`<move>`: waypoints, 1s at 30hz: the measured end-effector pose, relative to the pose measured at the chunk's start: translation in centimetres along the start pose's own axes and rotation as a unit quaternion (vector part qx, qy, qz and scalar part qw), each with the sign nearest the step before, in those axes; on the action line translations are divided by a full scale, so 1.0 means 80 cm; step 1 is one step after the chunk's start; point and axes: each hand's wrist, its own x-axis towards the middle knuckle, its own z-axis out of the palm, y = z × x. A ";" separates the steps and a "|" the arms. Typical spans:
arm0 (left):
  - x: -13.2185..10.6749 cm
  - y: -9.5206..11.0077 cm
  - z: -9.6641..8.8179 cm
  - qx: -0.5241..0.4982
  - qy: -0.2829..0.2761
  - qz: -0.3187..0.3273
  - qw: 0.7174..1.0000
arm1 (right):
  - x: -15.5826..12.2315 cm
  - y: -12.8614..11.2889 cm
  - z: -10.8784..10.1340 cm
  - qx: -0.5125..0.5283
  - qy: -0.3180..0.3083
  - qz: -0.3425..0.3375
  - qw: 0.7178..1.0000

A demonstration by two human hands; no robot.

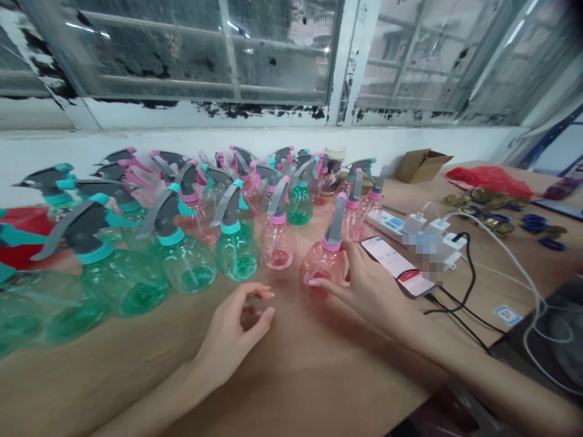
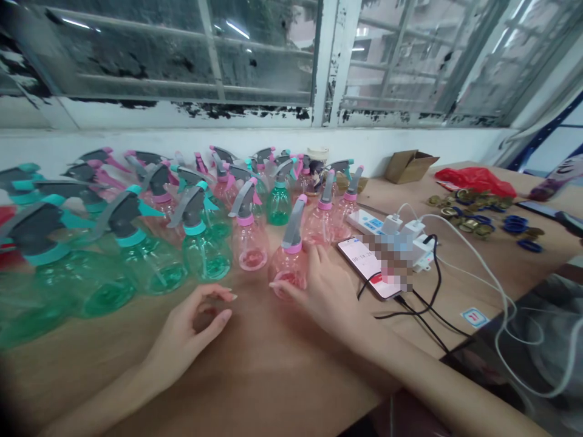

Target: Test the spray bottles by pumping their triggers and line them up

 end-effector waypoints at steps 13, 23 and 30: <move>0.048 0.085 -0.013 -0.087 -0.023 0.110 0.990 | -0.040 -0.078 0.028 0.021 0.033 -0.178 0.983; 0.038 0.069 -0.031 -0.085 0.030 0.128 0.988 | -0.020 -0.084 0.040 0.210 -0.051 -0.270 0.938; 0.038 0.070 -0.043 -0.065 0.015 0.119 0.991 | -0.004 -0.025 0.043 0.199 -0.108 -0.203 0.953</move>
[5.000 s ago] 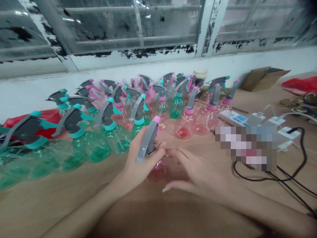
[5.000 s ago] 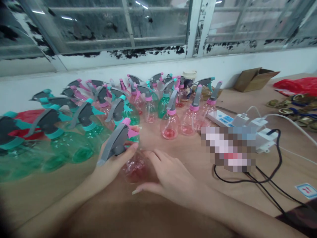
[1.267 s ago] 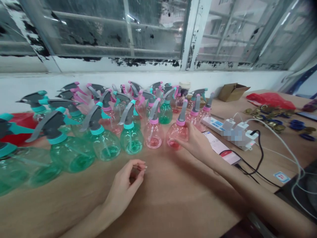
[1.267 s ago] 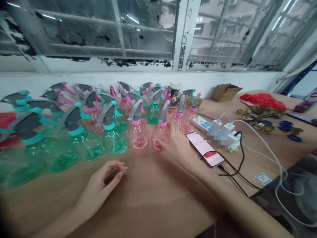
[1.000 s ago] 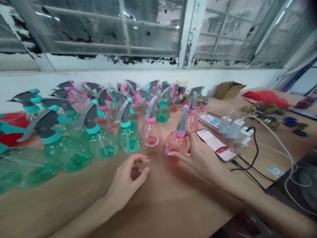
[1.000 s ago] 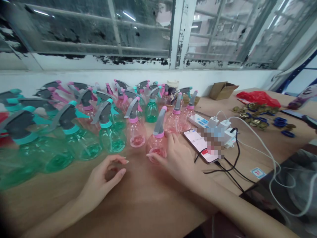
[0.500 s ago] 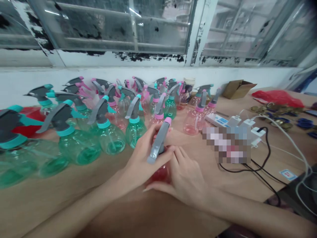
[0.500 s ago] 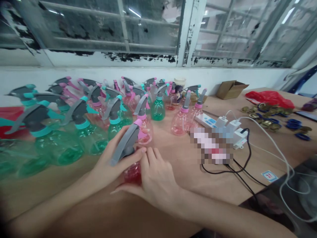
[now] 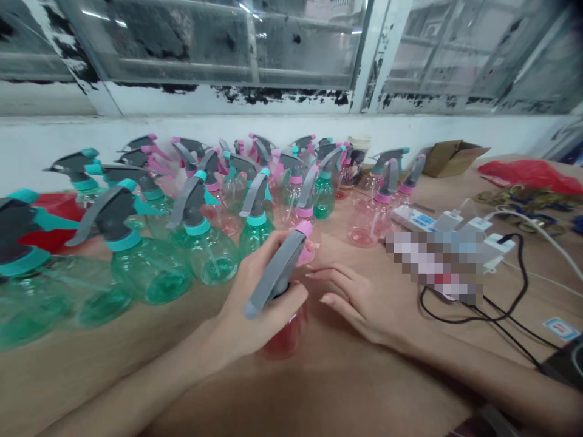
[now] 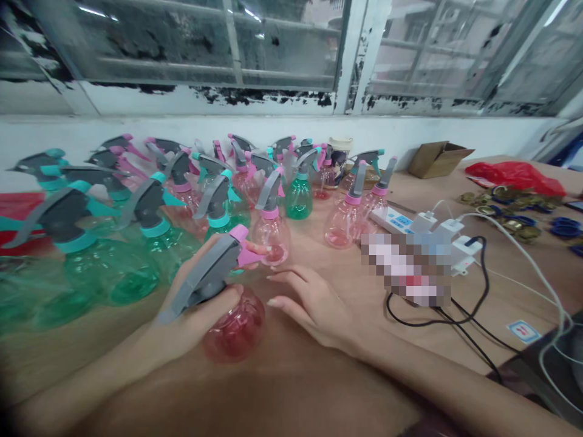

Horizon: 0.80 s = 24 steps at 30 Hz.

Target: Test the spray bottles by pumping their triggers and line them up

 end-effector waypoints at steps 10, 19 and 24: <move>0.005 -0.010 -0.023 0.062 0.011 0.002 0.998 | 0.011 0.033 0.036 -0.022 -0.081 -0.120 0.989; 0.005 -0.003 -0.024 0.080 0.019 -0.001 0.997 | 0.017 0.031 0.040 -0.044 -0.081 -0.108 0.990; 0.005 -0.004 -0.021 0.051 0.010 0.027 0.998 | 0.018 0.036 0.039 -0.052 -0.080 -0.119 0.988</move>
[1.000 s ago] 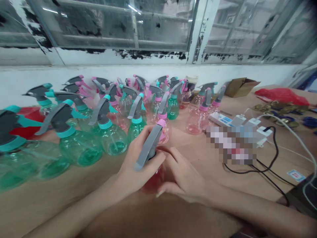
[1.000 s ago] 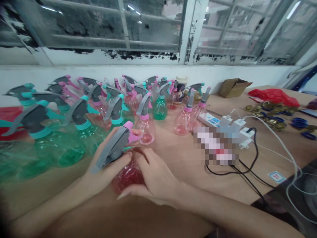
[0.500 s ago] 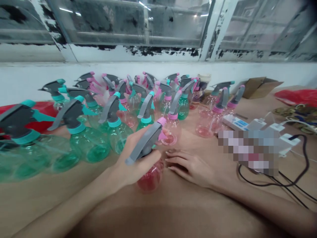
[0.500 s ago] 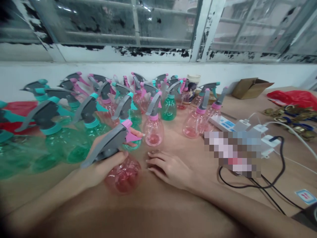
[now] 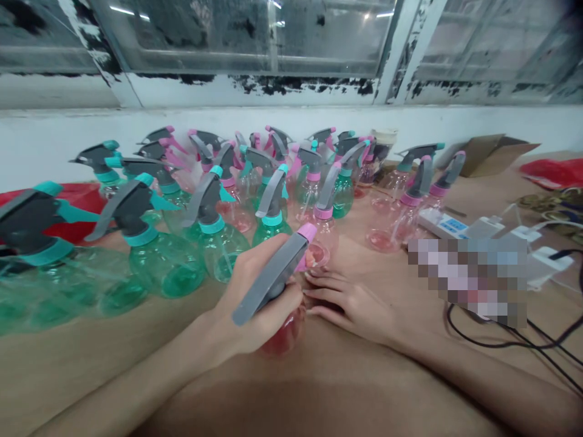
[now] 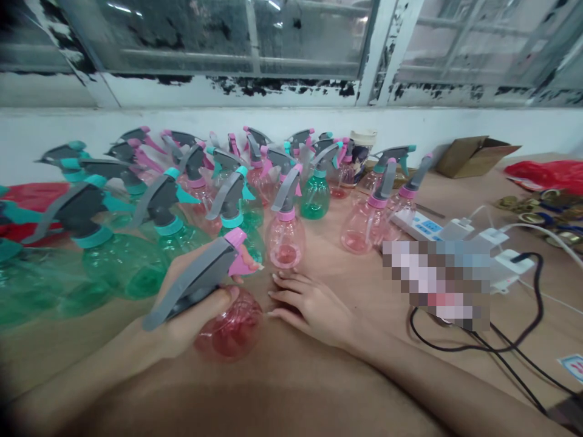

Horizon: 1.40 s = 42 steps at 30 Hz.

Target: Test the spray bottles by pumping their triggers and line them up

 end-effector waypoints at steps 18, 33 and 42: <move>-0.005 -0.005 0.011 0.011 0.025 0.018 0.999 | -0.006 0.001 -0.004 0.033 -0.052 0.030 0.998; -0.004 -0.005 0.007 -0.016 0.005 -0.023 1.000 | -0.009 -0.002 -0.004 0.041 -0.057 0.047 0.996; 0.000 -0.001 0.004 -0.012 -0.028 -0.016 0.999 | -0.009 -0.002 -0.005 0.044 -0.062 0.050 0.996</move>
